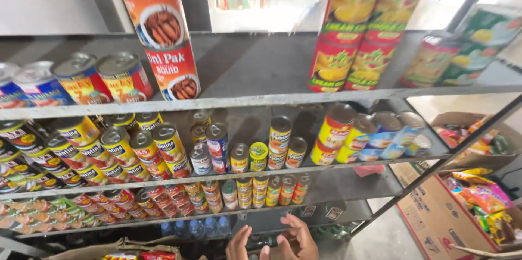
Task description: Organize and restock canned goods on shelves and into a cardboard box in a grocery store.
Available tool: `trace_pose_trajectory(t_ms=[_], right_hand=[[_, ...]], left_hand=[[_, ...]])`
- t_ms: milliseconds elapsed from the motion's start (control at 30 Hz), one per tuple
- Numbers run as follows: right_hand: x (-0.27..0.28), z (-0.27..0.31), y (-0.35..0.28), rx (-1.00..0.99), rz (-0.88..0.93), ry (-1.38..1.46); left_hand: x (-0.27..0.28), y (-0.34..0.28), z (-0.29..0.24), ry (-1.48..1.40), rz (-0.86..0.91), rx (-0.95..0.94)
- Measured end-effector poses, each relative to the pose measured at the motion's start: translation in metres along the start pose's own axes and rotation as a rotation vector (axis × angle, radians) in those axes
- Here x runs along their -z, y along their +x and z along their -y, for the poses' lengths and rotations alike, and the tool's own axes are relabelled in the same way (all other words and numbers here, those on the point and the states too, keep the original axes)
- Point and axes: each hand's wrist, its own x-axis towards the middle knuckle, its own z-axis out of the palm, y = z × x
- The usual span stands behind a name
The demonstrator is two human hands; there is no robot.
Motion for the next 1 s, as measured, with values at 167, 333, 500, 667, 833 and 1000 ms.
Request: trace_pose_trajectory(t_ms=[167, 333, 500, 667, 833, 1000], right_hand=[[-0.001, 0.105, 0.021, -0.005, 0.027, -0.138], [-0.009, 0.224, 0.029, 0.133, 0.051, -0.120], [0.003, 0.310, 0.028, 0.252, 0.015, -0.162], [0.022, 0.356, 0.037, 0.381, 0.013, -0.142], [0.047, 0.381, 0.041, 0.462, -0.033, -0.139], [0.074, 0.405, 0.046, 0.421, -0.054, -0.104]], left_hand=[[0.026, 0.079, -0.095, -0.108, -0.037, -0.051], [0.070, 0.156, -0.209, -0.285, 0.017, -0.042], [0.096, 0.194, -0.279, -0.360, 0.168, -0.085], [0.096, 0.218, -0.329, -0.438, 0.173, -0.183], [0.090, 0.231, -0.369, -0.529, 0.255, -0.269], [0.083, 0.249, -0.405, -0.518, 0.254, -0.411]])
